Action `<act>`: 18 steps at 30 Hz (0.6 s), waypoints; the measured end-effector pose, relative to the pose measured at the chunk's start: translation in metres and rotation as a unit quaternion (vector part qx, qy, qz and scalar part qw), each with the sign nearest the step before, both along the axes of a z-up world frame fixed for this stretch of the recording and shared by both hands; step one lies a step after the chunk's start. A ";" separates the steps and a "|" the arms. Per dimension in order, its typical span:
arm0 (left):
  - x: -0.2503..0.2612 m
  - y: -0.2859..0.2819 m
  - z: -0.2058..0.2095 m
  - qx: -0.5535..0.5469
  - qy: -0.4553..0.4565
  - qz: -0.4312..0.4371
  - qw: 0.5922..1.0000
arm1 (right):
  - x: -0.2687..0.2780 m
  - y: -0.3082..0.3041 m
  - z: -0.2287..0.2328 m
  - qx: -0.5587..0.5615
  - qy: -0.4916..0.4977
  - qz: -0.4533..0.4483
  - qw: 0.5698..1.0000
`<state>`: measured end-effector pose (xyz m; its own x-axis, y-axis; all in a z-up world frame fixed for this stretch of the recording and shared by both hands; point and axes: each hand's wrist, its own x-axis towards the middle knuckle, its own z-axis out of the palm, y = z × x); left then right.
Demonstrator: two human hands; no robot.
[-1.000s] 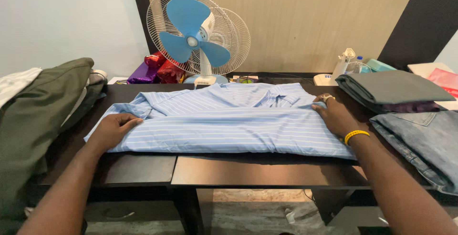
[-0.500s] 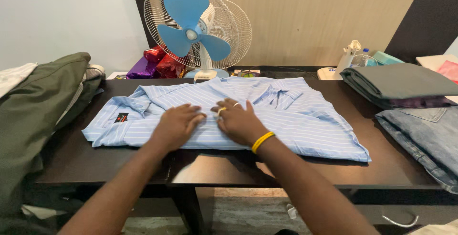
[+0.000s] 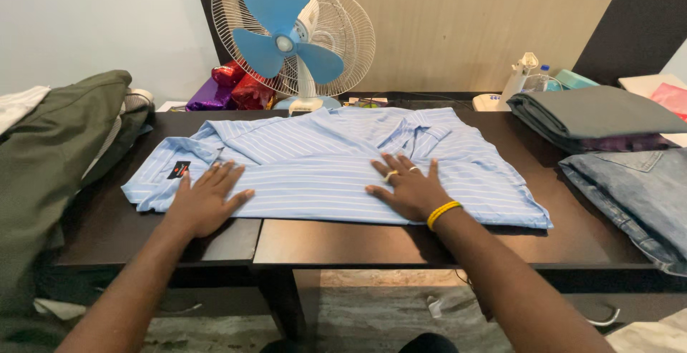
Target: The person folds a light blue striped shirt on a dark table, smoothing it and folding the sleeves and body into a compact rectangle. They then stack the folded shirt with other folded garments, including jeans and a grey item, and begin folding a white and grey striped shirt.
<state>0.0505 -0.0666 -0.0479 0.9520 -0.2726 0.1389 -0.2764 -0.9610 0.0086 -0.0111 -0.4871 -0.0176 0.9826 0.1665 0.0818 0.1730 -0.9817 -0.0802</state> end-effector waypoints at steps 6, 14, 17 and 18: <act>0.013 0.077 -0.022 -0.003 -0.019 0.052 0.998 | -0.014 -0.075 -0.001 -0.015 0.055 -0.076 0.996; 0.039 0.090 -0.021 -0.023 -0.131 0.011 0.991 | -0.014 -0.107 -0.011 -0.011 -0.020 -0.039 0.999; 0.024 0.063 -0.008 -0.011 -0.286 -0.012 0.958 | -0.020 -0.085 -0.009 -0.073 -0.163 0.039 0.983; 0.018 0.050 -0.001 -0.020 -0.328 -0.039 0.944 | -0.024 -0.077 -0.007 -0.095 -0.225 0.081 0.966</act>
<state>0.0681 -0.0167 -0.0490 0.6355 -0.3208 0.7023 -0.3050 -0.9399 -0.1533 -0.0352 -0.5638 -0.0244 0.8144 0.3683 0.4485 0.3002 -0.9287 0.2175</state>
